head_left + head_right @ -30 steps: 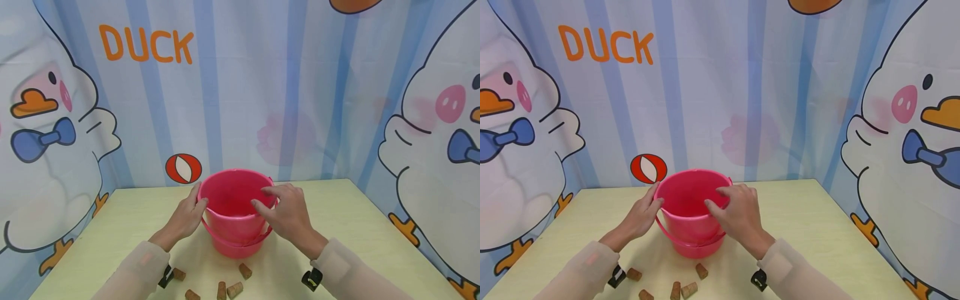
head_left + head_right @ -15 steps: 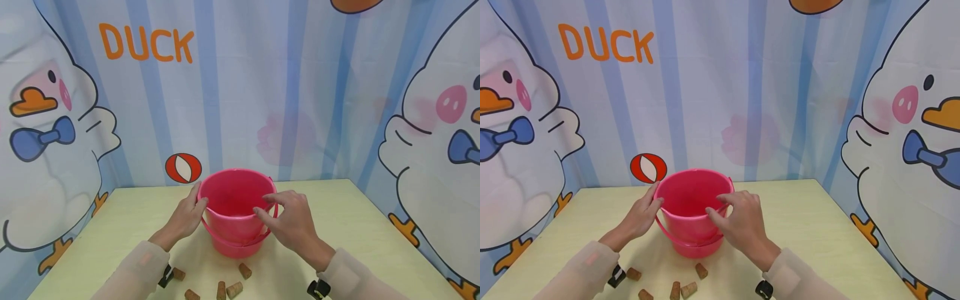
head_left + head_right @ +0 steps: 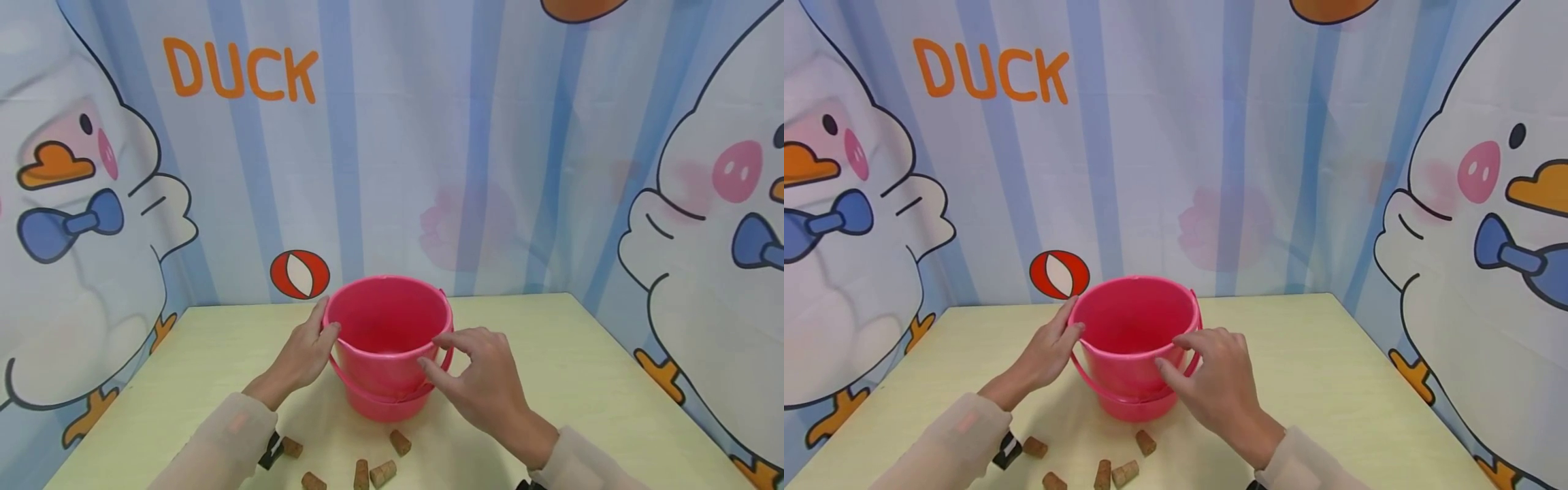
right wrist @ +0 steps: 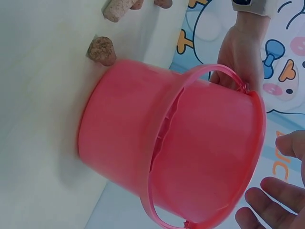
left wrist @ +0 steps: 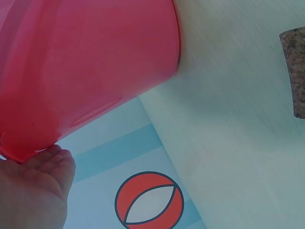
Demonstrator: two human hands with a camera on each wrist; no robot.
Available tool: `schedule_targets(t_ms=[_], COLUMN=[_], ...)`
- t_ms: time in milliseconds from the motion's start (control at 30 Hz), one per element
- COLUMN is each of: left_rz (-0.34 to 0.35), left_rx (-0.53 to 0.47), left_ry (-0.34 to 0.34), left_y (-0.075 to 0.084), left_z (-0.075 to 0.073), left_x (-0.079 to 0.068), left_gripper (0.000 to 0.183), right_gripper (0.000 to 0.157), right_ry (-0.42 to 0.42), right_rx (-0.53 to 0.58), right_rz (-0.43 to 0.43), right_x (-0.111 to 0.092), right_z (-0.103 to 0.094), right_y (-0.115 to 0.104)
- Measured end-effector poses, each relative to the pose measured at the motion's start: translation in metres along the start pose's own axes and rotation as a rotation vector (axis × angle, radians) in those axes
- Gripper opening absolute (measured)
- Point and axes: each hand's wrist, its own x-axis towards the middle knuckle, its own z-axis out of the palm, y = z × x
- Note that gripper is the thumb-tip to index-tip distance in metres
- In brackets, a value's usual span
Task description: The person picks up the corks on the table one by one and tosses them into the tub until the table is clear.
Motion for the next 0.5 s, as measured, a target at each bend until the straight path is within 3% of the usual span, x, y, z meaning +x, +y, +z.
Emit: schedule_targets(t_ms=[500], left_rz=[-0.003], left_rx=[0.008], left_ry=[0.0], left_y=[0.001], left_z=[0.0], left_x=[0.0], left_gripper=[0.068], right_gripper=[0.028], right_ry=[-0.082], right_rx=[-0.019], right_rz=[0.032], right_x=[-0.02], right_z=[0.006], right_y=[0.005])
